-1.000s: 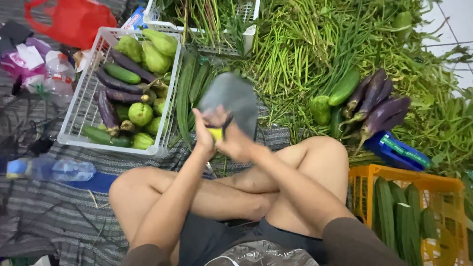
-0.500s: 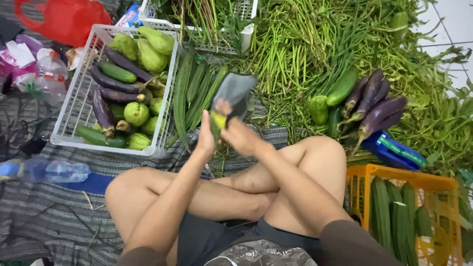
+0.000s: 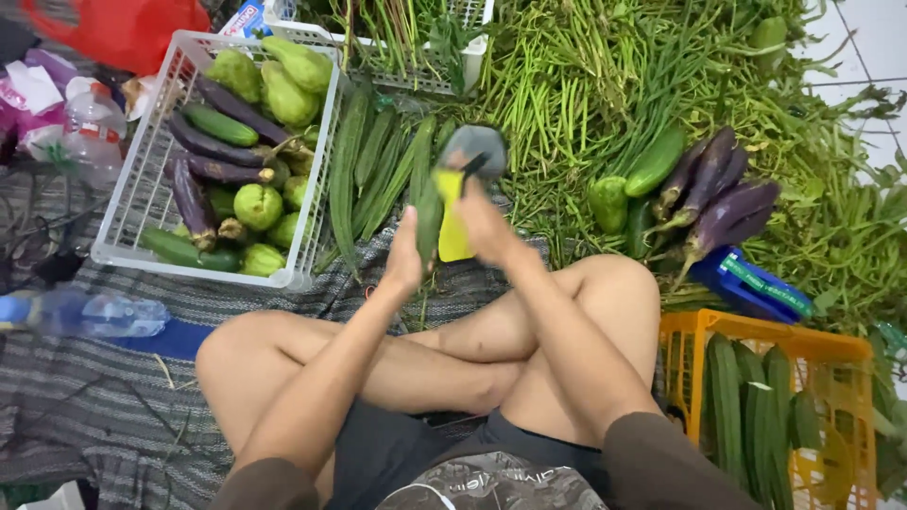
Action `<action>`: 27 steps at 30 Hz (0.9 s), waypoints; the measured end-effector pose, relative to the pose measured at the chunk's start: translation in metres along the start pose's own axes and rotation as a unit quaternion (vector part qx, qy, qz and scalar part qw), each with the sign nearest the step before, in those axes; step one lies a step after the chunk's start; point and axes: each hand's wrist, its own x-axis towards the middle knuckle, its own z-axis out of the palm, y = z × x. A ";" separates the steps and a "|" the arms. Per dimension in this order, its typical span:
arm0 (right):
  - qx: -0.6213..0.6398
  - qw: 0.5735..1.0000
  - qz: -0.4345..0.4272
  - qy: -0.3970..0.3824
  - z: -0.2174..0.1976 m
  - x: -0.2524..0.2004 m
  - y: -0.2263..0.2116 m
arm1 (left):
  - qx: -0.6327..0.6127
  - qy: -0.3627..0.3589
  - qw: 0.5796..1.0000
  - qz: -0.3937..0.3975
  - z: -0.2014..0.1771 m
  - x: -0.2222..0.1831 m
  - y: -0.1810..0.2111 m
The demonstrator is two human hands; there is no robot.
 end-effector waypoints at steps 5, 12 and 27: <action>-0.032 0.993 -0.006 -0.113 0.048 -0.026 -0.058 | -0.047 0.032 0.997 0.044 -0.006 -0.012 0.031; -0.170 0.982 -0.073 0.020 0.012 0.010 0.018 | 0.089 -0.042 0.988 0.119 -0.005 0.026 -0.039; -0.207 0.976 -0.074 0.003 0.051 0.000 -0.005 | 0.011 -0.048 0.999 -0.004 -0.024 0.044 -0.046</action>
